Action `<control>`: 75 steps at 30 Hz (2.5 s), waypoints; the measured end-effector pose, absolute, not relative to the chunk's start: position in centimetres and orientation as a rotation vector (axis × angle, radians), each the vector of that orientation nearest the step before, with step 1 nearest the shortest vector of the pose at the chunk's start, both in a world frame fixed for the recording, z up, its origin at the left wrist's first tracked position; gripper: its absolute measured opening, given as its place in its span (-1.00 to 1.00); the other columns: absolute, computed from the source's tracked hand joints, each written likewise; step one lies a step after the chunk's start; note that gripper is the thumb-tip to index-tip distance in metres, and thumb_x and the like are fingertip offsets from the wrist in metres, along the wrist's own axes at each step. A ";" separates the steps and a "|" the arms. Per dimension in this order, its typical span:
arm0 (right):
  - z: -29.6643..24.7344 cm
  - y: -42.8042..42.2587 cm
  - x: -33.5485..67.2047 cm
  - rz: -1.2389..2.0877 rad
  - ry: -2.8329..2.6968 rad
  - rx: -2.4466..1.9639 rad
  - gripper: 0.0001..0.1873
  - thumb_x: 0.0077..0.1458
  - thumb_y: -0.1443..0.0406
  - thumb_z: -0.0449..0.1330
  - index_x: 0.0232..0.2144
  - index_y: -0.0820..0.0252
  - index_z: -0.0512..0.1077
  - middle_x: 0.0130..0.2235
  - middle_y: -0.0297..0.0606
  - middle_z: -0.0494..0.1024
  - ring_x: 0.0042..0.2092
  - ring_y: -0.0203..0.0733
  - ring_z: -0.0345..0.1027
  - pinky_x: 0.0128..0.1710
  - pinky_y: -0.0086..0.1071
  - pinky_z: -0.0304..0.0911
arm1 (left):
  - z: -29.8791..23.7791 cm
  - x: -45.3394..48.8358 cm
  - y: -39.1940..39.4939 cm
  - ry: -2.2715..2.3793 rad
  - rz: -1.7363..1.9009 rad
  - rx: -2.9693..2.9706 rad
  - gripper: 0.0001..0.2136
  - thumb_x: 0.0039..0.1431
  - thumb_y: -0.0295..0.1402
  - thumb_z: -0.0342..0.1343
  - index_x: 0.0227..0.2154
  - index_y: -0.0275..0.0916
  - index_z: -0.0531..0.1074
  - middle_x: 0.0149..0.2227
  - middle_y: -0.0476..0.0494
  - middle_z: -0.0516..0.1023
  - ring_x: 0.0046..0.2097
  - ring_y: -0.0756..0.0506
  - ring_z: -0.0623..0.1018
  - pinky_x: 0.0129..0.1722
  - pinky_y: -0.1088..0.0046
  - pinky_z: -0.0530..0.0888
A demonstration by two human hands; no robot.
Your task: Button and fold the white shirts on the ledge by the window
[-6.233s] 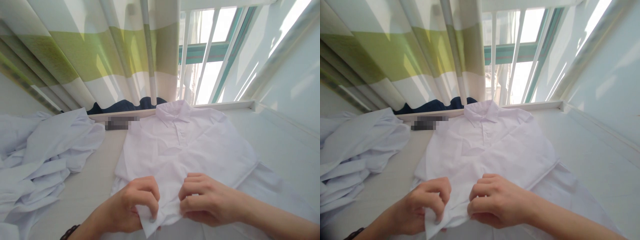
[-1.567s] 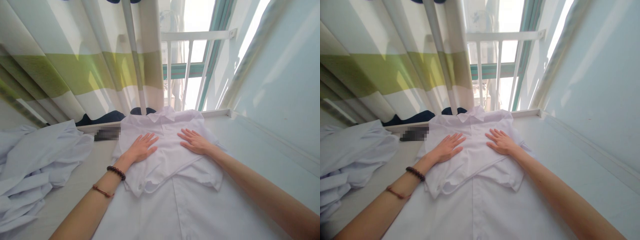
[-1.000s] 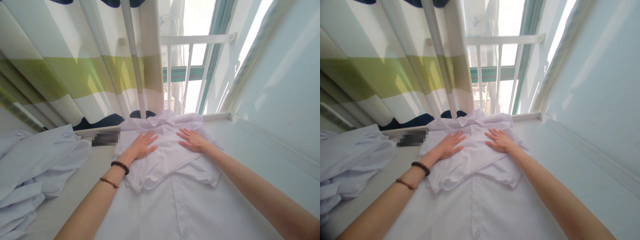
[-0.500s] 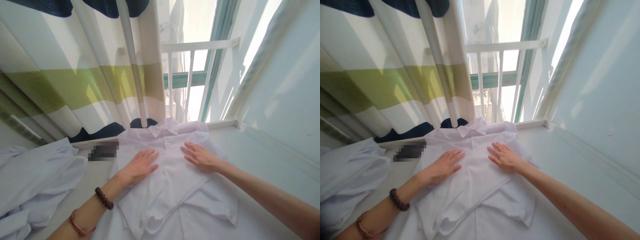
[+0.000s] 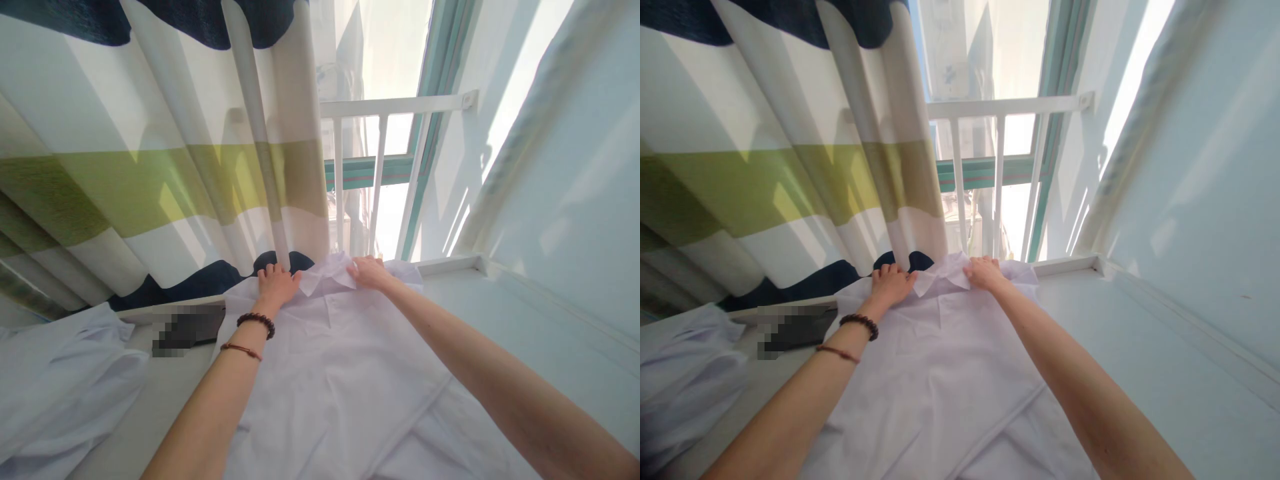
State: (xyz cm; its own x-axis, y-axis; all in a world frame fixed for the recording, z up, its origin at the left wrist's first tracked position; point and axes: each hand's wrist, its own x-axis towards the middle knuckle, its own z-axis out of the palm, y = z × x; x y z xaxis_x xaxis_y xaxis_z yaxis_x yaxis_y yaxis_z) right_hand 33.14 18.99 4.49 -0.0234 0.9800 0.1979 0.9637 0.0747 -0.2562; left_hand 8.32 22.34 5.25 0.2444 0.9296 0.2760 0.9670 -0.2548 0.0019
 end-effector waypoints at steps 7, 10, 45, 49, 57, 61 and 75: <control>4.3 18.6 32.8 0.150 -1.877 -1.750 -0.57 0.23 0.19 -0.01 0.10 0.18 0.33 0.03 -0.08 0.51 0.11 -0.01 0.31 0.15 -0.12 0.09 | 4.3 7.3 23.2 -1.817 -0.434 -2.550 -0.54 0.26 0.01 -0.17 -0.18 -0.14 0.55 -0.14 -0.20 0.64 0.11 -0.29 0.46 0.28 -0.06 -0.04; 5.3 16.8 32.6 0.177 -1.815 -1.650 -0.51 0.25 0.16 -0.04 0.18 0.14 0.25 0.09 -0.11 0.47 0.13 -0.06 0.32 0.10 -0.18 0.20 | 4.7 7.2 23.3 -1.870 -0.519 -2.616 -0.48 0.23 0.04 -0.09 0.07 -0.21 0.39 -0.15 -0.25 0.65 0.10 -0.33 0.48 0.26 -0.14 -0.04; 10.1 9.4 34.6 0.597 -1.889 -1.360 -0.38 0.09 -0.18 0.05 -0.64 0.21 0.32 -0.61 -0.38 0.24 -0.54 -0.34 0.10 -0.55 -0.42 -0.03 | 10.2 4.7 13.3 -1.535 -1.504 -2.967 -0.60 0.05 0.04 0.19 -0.39 -0.27 0.55 -0.46 0.00 0.50 -0.39 -0.04 0.46 -0.41 0.55 0.37; 10.5 9.0 35.1 0.637 -1.844 -1.360 -0.43 0.05 -0.16 0.13 -0.59 0.21 0.42 -0.57 -0.36 0.35 -0.51 -0.32 0.19 -0.53 -0.43 0.05 | 10.6 4.6 13.0 -1.565 -1.543 -2.960 -0.61 0.04 0.02 0.21 -0.42 -0.27 0.54 -0.51 0.02 0.47 -0.44 -0.01 0.44 -0.47 0.57 0.34; 12.1 7.3 35.3 0.663 -1.931 -1.294 -0.65 0.03 0.00 0.24 -0.29 0.10 0.59 -0.30 -0.31 0.63 -0.20 -0.09 0.47 -0.21 -0.30 0.31 | 12.2 4.1 11.8 -1.340 -1.315 -2.962 -0.70 0.05 -0.07 0.25 -0.31 -0.22 0.58 -0.44 0.03 0.58 -0.41 0.00 0.50 -0.41 0.58 0.41; 14.0 4.8 35.8 0.625 -2.105 -1.302 -0.69 0.04 0.05 0.25 -0.26 0.09 0.57 -0.26 -0.30 0.62 -0.19 -0.10 0.46 -0.18 -0.29 0.31 | 13.2 3.6 8.8 -0.914 -1.333 -2.749 -0.79 0.17 -0.19 0.20 -0.26 -0.22 0.56 -0.42 0.02 0.59 -0.50 0.06 0.44 -0.46 0.60 0.38; 4.0 -7.5 34.6 0.292 -2.652 -1.259 -0.60 -0.20 0.54 0.17 -0.25 0.13 0.39 -0.25 -0.23 0.46 -0.24 -0.13 0.34 -0.23 -0.30 0.25 | 4.3 1.9 -3.8 -0.675 -0.551 -3.123 -0.79 0.04 -0.43 0.13 -0.22 -0.20 0.39 -0.27 -0.11 0.56 -0.24 -0.13 0.51 -0.17 0.30 0.42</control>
